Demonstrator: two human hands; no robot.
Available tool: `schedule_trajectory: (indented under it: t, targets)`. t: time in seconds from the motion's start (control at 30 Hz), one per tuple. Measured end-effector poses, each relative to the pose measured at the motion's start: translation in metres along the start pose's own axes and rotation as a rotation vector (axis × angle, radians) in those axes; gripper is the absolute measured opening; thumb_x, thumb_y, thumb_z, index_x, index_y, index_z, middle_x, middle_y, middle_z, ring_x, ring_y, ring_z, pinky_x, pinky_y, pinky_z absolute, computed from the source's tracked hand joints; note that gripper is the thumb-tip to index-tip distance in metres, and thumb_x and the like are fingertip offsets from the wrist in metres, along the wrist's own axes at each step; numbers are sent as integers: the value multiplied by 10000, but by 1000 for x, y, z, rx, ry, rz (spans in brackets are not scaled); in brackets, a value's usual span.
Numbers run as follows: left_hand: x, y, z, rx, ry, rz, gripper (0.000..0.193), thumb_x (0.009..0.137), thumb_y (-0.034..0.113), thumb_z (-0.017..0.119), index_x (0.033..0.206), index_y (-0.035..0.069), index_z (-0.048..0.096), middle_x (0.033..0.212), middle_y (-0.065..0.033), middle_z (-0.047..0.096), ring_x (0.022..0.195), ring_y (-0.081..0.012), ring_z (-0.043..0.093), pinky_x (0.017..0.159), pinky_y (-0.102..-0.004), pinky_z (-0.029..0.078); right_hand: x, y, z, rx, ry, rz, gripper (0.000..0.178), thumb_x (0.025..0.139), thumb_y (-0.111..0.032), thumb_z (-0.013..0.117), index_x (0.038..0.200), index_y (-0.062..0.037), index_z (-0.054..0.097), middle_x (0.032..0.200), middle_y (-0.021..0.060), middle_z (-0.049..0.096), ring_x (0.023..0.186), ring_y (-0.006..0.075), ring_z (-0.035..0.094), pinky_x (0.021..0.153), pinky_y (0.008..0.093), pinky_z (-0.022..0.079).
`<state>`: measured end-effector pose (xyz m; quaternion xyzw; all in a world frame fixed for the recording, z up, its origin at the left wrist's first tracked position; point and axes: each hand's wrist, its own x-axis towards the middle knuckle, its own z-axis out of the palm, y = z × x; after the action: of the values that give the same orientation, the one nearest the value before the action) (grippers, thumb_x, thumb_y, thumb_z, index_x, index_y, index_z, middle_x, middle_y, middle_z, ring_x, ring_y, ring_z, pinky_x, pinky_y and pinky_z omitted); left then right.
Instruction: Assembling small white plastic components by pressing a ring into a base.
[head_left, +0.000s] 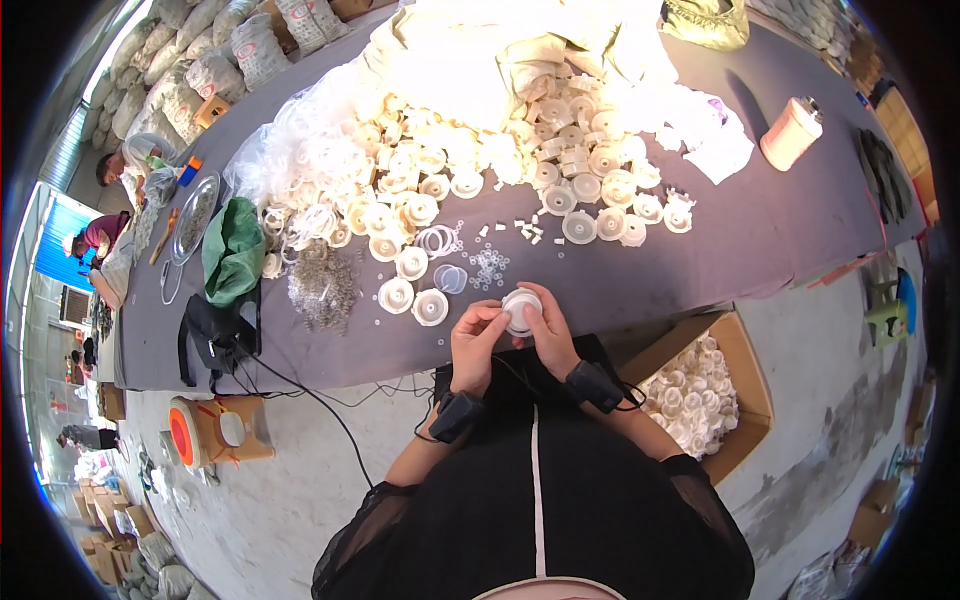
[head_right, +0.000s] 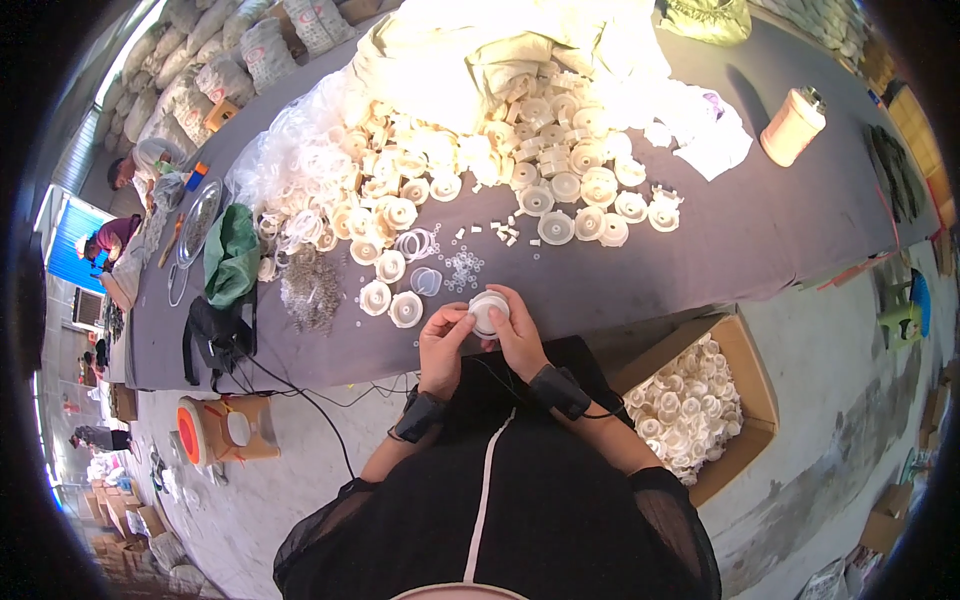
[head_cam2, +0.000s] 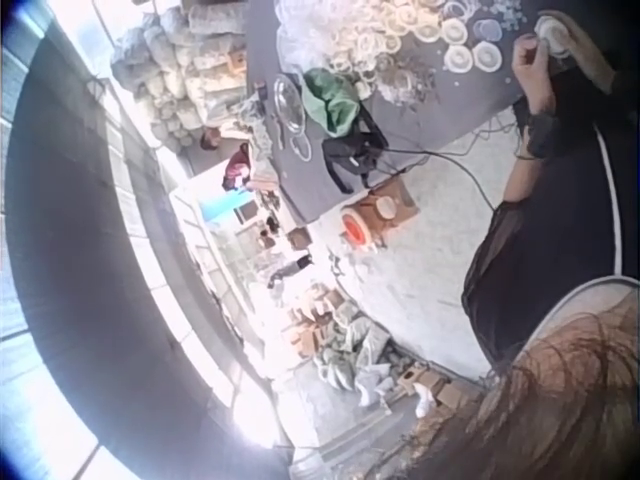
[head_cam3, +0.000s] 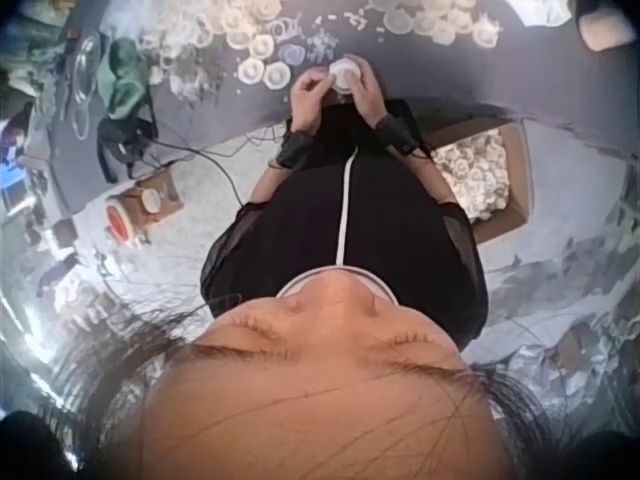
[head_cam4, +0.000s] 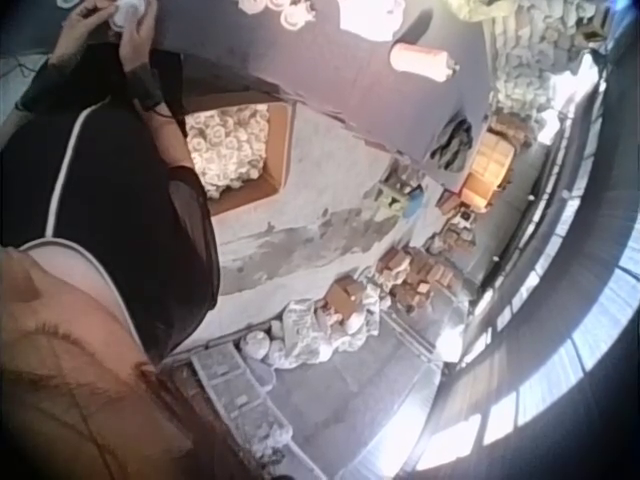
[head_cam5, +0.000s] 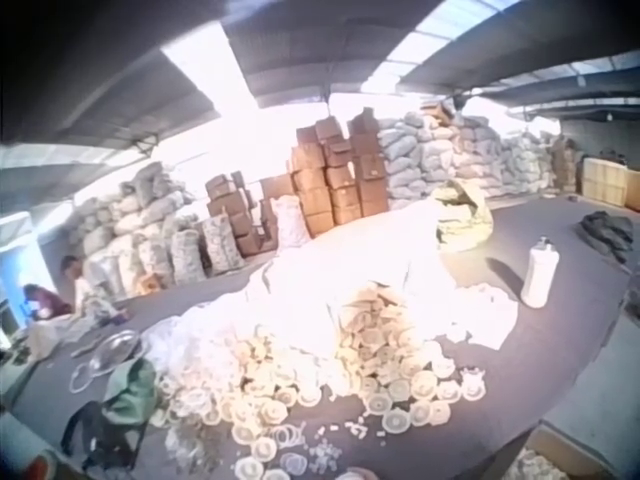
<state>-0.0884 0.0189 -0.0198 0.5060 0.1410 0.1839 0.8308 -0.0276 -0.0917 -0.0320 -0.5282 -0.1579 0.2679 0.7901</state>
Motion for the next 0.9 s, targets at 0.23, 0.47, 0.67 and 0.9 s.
schedule_trajectory:
  t: [0.23,0.47,0.67,0.9]
  targets:
    - [-9,9,16,102,54,83,62,783,10,599,785,4,537,1059,-96,507,806,-108,546,722,-242,450,-4,-4,6,-154,96,1,328,924,-236,356,1175,-40,435,857,52,562,603,59,504,474,191,427]
    - [-6,-7,1,-193,89,-146,41,821,55,558,823,34,523,922,-83,592,727,-93,538,620,-230,450,-8,-10,9,-294,170,-103,298,914,-202,367,1094,-42,542,875,50,587,668,65,529,477,199,447]
    - [-2,-2,4,-156,76,-179,91,829,63,541,914,39,522,838,-32,576,666,-75,529,583,-204,429,-2,-6,0,-11,68,-20,309,907,-189,383,1076,17,538,913,51,589,793,88,546,701,238,464]
    - [-4,6,9,-265,-5,-228,108,837,65,528,942,48,518,827,-14,561,721,-80,546,611,-209,441,1,-12,-4,384,40,250,301,911,-194,389,1043,25,550,922,66,599,860,119,570,764,252,456]
